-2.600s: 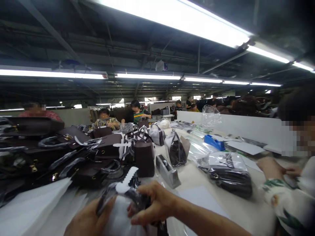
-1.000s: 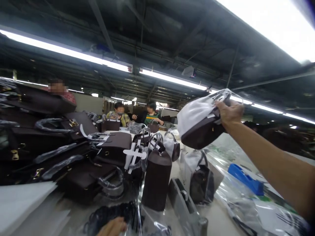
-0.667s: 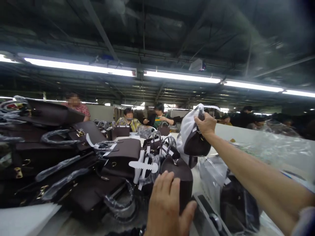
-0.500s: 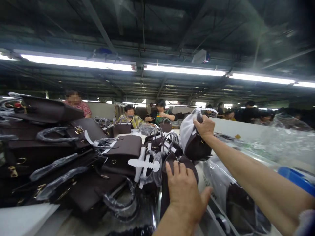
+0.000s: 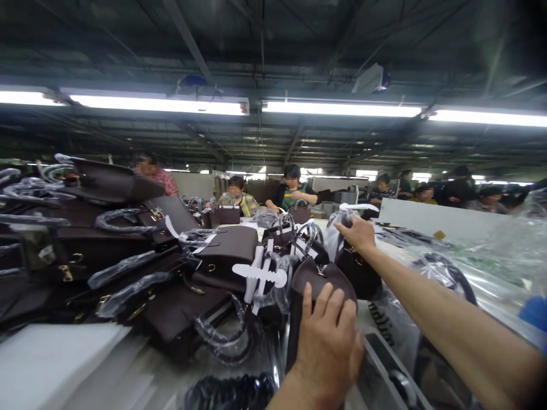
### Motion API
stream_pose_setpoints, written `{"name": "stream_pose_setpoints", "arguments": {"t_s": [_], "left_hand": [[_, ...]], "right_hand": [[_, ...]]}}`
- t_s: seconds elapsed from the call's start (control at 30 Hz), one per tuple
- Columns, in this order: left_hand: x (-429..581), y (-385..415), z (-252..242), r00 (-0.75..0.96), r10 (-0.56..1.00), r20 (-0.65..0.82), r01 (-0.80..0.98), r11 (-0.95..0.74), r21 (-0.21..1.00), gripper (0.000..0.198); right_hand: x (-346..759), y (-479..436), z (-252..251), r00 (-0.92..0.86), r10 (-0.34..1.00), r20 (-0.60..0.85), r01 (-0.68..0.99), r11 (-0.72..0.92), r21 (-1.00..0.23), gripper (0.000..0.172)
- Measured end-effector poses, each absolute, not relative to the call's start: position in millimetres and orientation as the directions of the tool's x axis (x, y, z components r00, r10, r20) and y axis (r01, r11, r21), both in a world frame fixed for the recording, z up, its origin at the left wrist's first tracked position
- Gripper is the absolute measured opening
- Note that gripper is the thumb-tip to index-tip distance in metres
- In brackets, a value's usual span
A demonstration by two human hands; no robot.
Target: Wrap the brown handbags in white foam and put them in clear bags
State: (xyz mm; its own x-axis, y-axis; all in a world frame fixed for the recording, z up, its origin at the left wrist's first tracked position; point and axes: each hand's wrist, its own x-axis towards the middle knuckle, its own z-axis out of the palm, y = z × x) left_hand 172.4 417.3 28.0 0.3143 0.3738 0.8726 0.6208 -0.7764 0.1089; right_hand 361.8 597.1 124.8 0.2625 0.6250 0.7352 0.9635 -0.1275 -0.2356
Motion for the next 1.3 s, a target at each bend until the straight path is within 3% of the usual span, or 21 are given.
{"name": "stream_pose_setpoints", "arguments": {"t_s": [0.1,0.17,0.27,0.33,0.4,0.5,0.6,0.7,0.77,0.87,1.0,1.13,1.3], "left_hand": [[138,407,23,0.177,0.272,0.946,0.593,-0.797,0.118,0.019],[117,408,22,-0.025,0.33,0.944,0.644,-0.717,0.268,0.011],[100,424,26,-0.329,0.468,0.821,0.667,-0.5,0.552,0.028],[100,438,31,-0.392,0.595,0.701,0.64,-0.371,0.673,0.04],[106,451,39,-0.368,0.717,0.592,0.62,-0.286,0.731,0.034],[114,465,52,-0.31,0.778,0.546,0.609,-0.278,0.743,0.014],[110,475,70,-0.295,0.748,0.594,0.611,-0.33,0.72,0.019],[96,482,92,-0.267,0.718,0.642,0.612,-0.388,0.689,0.021],[86,485,108,-0.264,0.699,0.665,0.611,-0.412,0.676,0.021],[71,483,135,-0.298,0.665,0.685,0.601,-0.427,0.676,0.023],[48,465,179,-0.301,0.637,0.709,0.569,-0.477,0.67,0.028],[15,419,224,-0.19,0.636,0.748,0.546,-0.565,0.619,0.032],[-34,328,250,-0.024,0.678,0.735,0.561,-0.599,0.572,0.03]], "right_hand": [[358,592,118,0.224,0.665,0.713,0.971,-0.093,-0.218,0.041],[361,588,116,0.218,0.679,0.701,0.972,-0.083,-0.221,0.044],[364,587,113,0.176,0.718,0.674,0.976,-0.039,-0.215,0.042],[360,588,109,0.126,0.749,0.65,0.98,0.009,-0.201,0.038],[352,587,103,0.089,0.762,0.641,0.98,0.049,-0.194,0.034],[341,578,97,0.075,0.719,0.691,0.975,0.093,-0.202,0.039],[334,552,102,0.048,0.624,0.78,0.967,0.168,-0.193,0.045],[323,505,108,-0.022,0.533,0.846,0.952,0.27,-0.146,0.038],[309,466,105,-0.17,0.469,0.867,0.921,0.389,-0.029,0.033],[283,416,80,-0.556,0.36,0.749,0.766,0.573,0.293,0.031],[267,402,35,-0.715,0.356,0.601,0.678,0.563,0.473,0.041],[264,432,23,-0.696,0.419,0.583,0.695,0.598,0.4,0.044],[246,430,51,-0.614,0.459,0.642,0.722,0.655,0.223,0.027]]}}
